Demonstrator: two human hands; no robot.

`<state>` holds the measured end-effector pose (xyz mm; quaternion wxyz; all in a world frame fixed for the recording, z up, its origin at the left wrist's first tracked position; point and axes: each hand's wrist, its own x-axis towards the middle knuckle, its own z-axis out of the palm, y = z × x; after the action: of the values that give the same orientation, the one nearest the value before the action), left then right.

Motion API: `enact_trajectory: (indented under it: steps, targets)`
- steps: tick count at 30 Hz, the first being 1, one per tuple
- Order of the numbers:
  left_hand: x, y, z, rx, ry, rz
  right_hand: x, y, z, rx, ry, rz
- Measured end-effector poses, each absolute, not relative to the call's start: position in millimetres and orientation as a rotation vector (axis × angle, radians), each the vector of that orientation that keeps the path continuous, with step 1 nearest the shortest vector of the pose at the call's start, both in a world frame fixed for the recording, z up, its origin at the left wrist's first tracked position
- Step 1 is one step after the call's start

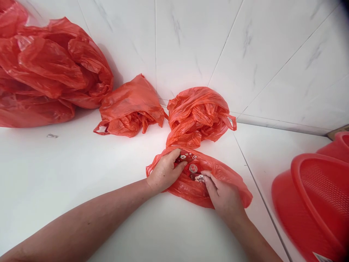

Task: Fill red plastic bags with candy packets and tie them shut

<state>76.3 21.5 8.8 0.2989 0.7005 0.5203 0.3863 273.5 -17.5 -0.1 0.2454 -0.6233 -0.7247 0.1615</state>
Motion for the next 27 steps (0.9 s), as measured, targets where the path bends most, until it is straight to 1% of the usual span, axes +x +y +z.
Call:
enact_trajectory:
  steps: [4,8,11,18,24,27]
  targets:
    - [76,22,8,1.861,1.398,1.017,273,-20,0,-1.636,-1.895,0.465]
    - [76,22,7,1.853,1.427,1.01,274,-20,5,-1.618,-1.839,0.419]
    - [76,22,7,1.852,1.43,0.999,274,-19,7,-1.621,-1.86,0.379]
    - [76,21,13,1.866,1.38,0.985,275,-20,3,-1.47,-1.911,0.316]
    - [82,13,22,1.893,1.305,0.939,275,-24,7,-1.242,-1.631,0.36]
    - [85,9,24,1.898,1.323,0.947,274,-23,9,-1.202,-1.569,0.368]
